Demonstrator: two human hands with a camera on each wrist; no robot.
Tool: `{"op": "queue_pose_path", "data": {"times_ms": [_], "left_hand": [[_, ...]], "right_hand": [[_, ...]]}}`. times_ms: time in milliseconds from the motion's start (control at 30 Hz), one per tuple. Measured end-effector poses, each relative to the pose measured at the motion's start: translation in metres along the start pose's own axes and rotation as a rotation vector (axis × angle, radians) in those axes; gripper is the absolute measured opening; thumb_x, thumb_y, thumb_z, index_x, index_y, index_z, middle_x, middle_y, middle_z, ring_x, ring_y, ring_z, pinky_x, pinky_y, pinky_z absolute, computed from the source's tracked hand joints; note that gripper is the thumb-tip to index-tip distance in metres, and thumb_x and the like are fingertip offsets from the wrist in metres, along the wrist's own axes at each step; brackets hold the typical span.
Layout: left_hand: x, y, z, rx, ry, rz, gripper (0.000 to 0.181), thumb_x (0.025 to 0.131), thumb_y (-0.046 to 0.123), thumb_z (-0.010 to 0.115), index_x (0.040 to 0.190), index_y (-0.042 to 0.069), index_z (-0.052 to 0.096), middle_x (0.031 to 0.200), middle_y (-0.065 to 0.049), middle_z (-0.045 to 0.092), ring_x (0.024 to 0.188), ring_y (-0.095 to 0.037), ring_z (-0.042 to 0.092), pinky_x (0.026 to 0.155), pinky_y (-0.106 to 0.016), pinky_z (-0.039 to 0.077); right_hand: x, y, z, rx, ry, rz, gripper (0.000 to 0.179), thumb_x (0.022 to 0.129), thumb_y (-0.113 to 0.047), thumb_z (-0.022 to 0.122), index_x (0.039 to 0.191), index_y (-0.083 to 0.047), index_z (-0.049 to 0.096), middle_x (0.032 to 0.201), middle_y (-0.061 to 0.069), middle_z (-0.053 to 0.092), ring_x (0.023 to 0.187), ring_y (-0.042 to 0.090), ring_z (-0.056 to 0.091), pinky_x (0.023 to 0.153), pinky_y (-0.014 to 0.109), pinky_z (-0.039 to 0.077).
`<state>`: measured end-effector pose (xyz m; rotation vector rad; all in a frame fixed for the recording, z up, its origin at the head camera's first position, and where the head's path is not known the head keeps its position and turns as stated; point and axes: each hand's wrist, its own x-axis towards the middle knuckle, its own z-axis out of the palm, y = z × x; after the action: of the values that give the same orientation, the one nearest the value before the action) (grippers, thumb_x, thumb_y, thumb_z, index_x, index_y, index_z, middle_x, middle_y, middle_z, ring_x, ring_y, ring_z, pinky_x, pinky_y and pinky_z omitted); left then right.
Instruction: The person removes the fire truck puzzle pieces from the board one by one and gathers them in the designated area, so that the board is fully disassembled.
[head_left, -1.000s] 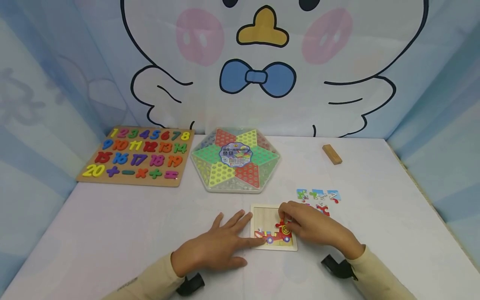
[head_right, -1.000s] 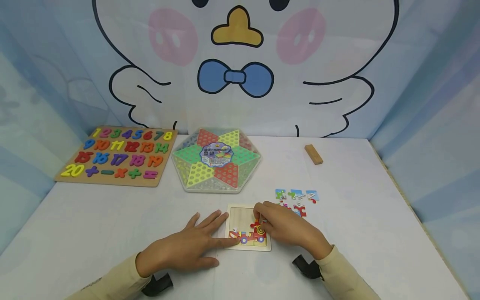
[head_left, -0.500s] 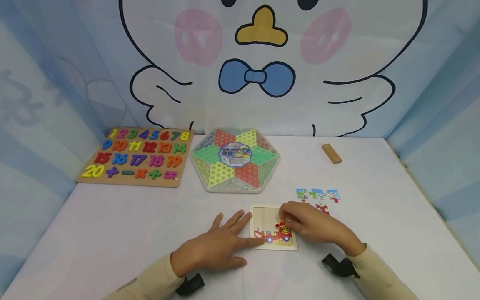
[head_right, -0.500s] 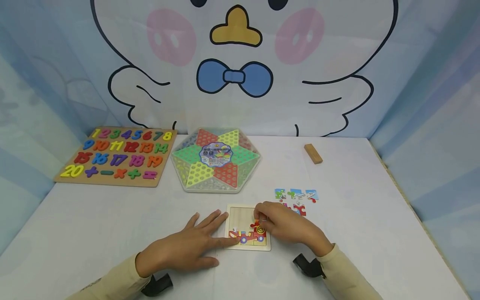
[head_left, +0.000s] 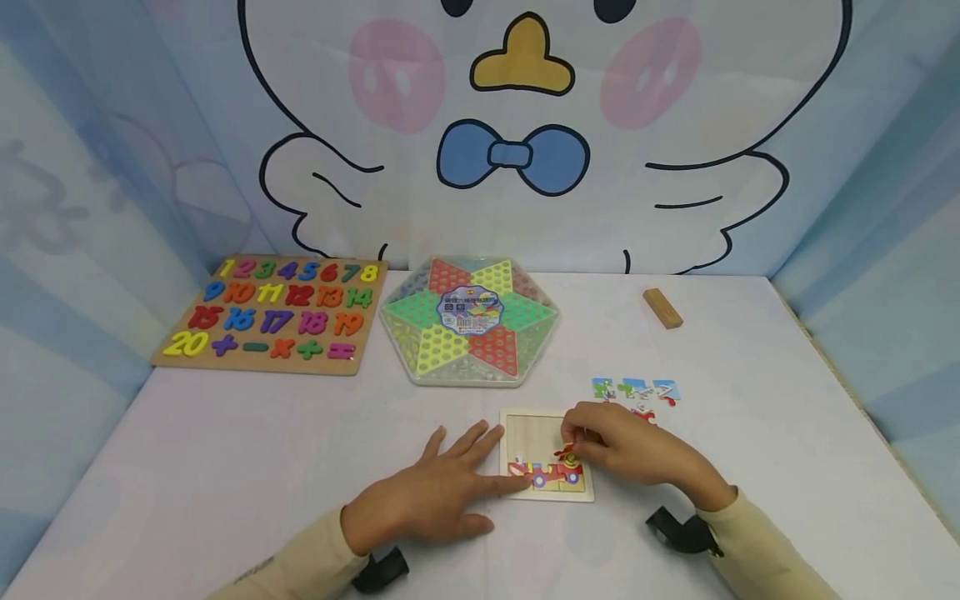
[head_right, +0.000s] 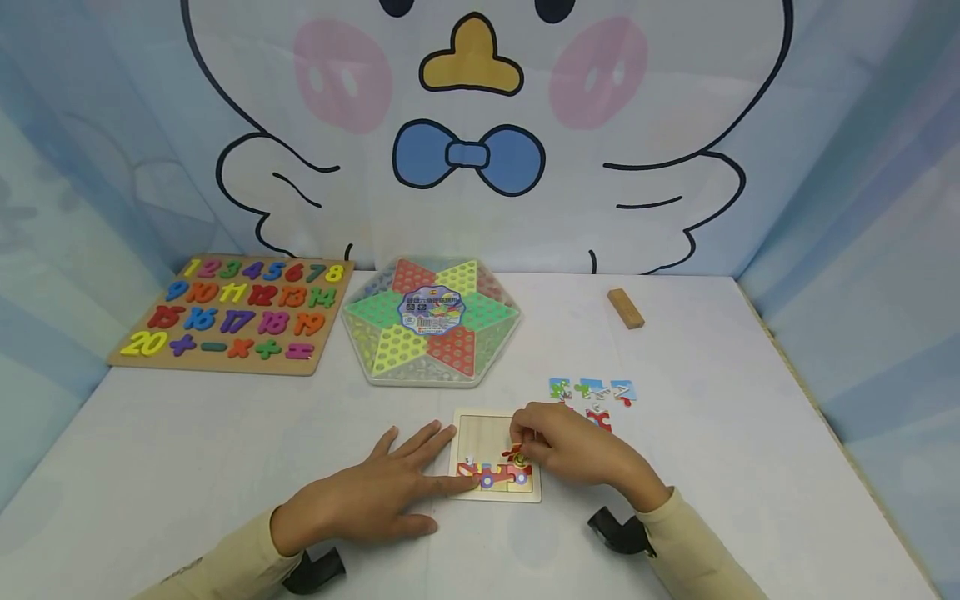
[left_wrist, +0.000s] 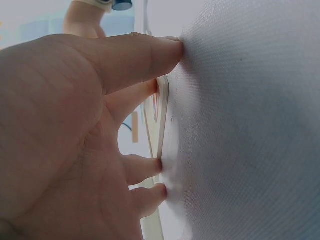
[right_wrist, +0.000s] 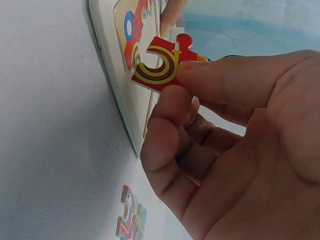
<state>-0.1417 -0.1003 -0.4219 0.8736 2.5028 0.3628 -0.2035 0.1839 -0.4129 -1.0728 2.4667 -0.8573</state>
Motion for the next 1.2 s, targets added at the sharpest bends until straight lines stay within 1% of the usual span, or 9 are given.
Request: {"op": "queue_pose_path", "data": {"times_ms": [267, 433, 567, 700, 800, 900, 967, 1100, 1200], "left_hand": [[0.000, 0.000, -0.001, 0.011, 0.003, 0.007, 0.061, 0.095, 0.039, 0.072, 0.150, 0.051, 0.046, 0.170, -0.007, 0.016, 0.157, -0.029, 0.010, 0.116, -0.069, 0.016], [0.000, 0.000, -0.001, 0.009, 0.001, 0.003, 0.061, 0.095, 0.039, 0.072, 0.149, 0.051, 0.046, 0.170, -0.007, 0.016, 0.157, -0.029, 0.011, 0.116, -0.070, 0.016], [0.000, 0.001, -0.001, 0.001, -0.004, 0.004, 0.061, 0.095, 0.039, 0.072, 0.149, 0.051, 0.047, 0.170, -0.006, 0.016, 0.157, -0.029, 0.010, 0.116, -0.069, 0.015], [0.001, 0.001, 0.000, -0.002, -0.006, -0.001, 0.062, 0.094, 0.039, 0.073, 0.149, 0.051, 0.047, 0.170, -0.006, 0.016, 0.157, -0.029, 0.010, 0.116, -0.069, 0.014], [0.001, 0.001, 0.000, -0.002, -0.001, -0.001, 0.062, 0.094, 0.039, 0.073, 0.149, 0.051, 0.046, 0.170, -0.006, 0.016, 0.157, -0.029, 0.010, 0.117, -0.069, 0.014], [0.000, 0.001, -0.001, -0.003, 0.000, 0.001, 0.062, 0.095, 0.039, 0.072, 0.150, 0.051, 0.046, 0.171, -0.006, 0.015, 0.157, -0.029, 0.010, 0.117, -0.069, 0.014], [0.000, 0.000, -0.001, -0.002, 0.000, 0.002, 0.062, 0.095, 0.039, 0.072, 0.150, 0.051, 0.046, 0.171, -0.006, 0.015, 0.157, -0.028, 0.009, 0.117, -0.069, 0.013], [0.000, 0.000, -0.001, -0.003, -0.004, 0.000, 0.061, 0.095, 0.040, 0.072, 0.150, 0.051, 0.046, 0.171, -0.006, 0.015, 0.157, -0.028, 0.009, 0.117, -0.068, 0.013], [0.000, 0.000, 0.000, -0.004, -0.001, 0.002, 0.061, 0.095, 0.039, 0.072, 0.149, 0.051, 0.047, 0.171, -0.006, 0.015, 0.157, -0.029, 0.009, 0.117, -0.069, 0.014]], "right_hand": [[0.000, 0.001, 0.000, -0.021, 0.026, -0.020, 0.018, 0.096, -0.004, 0.065, 0.090, -0.020, 0.061, 0.082, -0.015, 0.056, 0.077, 0.006, 0.054, 0.070, 0.026, 0.047], [-0.001, -0.001, -0.004, -0.037, 0.037, 0.029, 0.017, 0.097, -0.004, 0.066, 0.090, -0.020, 0.061, 0.078, -0.013, 0.054, 0.073, 0.006, 0.051, 0.066, 0.025, 0.044], [-0.009, -0.003, -0.014, -0.051, 0.087, 0.072, 0.015, 0.096, -0.003, 0.066, 0.094, -0.017, 0.064, 0.078, -0.011, 0.053, 0.073, 0.007, 0.051, 0.064, 0.024, 0.045], [-0.023, -0.001, -0.032, -0.061, 0.158, 0.112, 0.013, 0.095, -0.002, 0.068, 0.098, -0.014, 0.065, 0.079, -0.009, 0.057, 0.071, 0.007, 0.054, 0.062, 0.025, 0.048], [-0.041, 0.007, -0.049, -0.076, 0.212, 0.166, 0.011, 0.094, -0.002, 0.070, 0.101, -0.010, 0.066, 0.081, -0.006, 0.061, 0.070, 0.007, 0.055, 0.061, 0.025, 0.049], [-0.061, 0.023, -0.062, -0.101, 0.263, 0.221, 0.012, 0.094, -0.001, 0.071, 0.101, -0.008, 0.065, 0.081, -0.003, 0.061, 0.070, 0.008, 0.054, 0.061, 0.025, 0.047], [-0.073, 0.034, -0.067, -0.119, 0.280, 0.271, 0.011, 0.094, -0.002, 0.070, 0.100, -0.009, 0.065, 0.081, -0.004, 0.059, 0.070, 0.009, 0.053, 0.060, 0.025, 0.046], [-0.089, 0.054, -0.066, -0.082, 0.263, 0.343, 0.007, 0.095, -0.006, 0.069, 0.098, -0.011, 0.066, 0.081, -0.002, 0.059, 0.071, 0.009, 0.054, 0.061, 0.025, 0.047], [-0.091, 0.065, -0.060, -0.043, 0.234, 0.330, 0.005, 0.097, -0.006, 0.068, 0.098, -0.011, 0.066, 0.082, -0.003, 0.059, 0.072, 0.008, 0.054, 0.062, 0.025, 0.048]]}}
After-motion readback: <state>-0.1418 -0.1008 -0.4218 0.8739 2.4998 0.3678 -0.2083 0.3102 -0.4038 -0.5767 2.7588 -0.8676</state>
